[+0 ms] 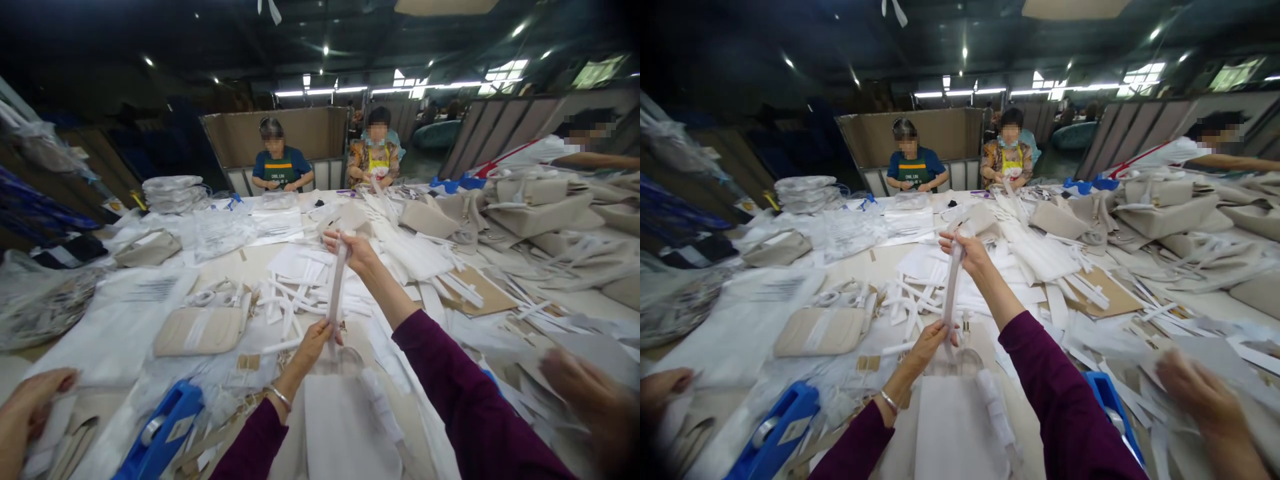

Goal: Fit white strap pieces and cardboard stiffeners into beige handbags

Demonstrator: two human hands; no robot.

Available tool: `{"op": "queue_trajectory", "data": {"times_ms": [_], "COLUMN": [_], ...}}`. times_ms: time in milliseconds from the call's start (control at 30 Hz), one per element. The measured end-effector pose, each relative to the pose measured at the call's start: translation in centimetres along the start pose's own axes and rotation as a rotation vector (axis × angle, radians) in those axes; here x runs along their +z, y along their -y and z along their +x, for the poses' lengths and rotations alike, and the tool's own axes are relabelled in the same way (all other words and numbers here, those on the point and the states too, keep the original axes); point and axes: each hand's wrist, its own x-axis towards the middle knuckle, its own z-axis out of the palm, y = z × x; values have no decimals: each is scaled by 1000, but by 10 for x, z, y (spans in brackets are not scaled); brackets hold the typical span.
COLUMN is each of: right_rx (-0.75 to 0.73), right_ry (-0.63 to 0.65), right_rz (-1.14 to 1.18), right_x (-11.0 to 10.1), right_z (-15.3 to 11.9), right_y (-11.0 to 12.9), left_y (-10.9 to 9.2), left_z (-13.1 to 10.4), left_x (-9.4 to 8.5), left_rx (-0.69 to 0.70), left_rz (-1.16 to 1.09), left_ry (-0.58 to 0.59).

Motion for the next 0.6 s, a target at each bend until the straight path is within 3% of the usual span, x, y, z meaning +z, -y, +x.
{"op": "queue_trajectory", "data": {"times_ms": [133,233,300,500,600], "right_rx": [-163,-279,-322,-265,-192], "right_ry": [107,177,207,360,452], "right_rz": [-110,-220,-292,-496,-597], "right_x": [34,59,72,84,81], "right_z": [-8,-26,-41,-84,-101], "right_y": [29,37,34,-11,-40], "left_y": [2,-20,-55,-203,-248], "left_z": [2,4,6,-6,-23], "left_x": [-4,-13,-22,-31,-24], "left_rx": [3,31,117,405,452], "left_rz": [36,14,-54,-247,-245], "left_ry": [30,70,51,17,-69]}}
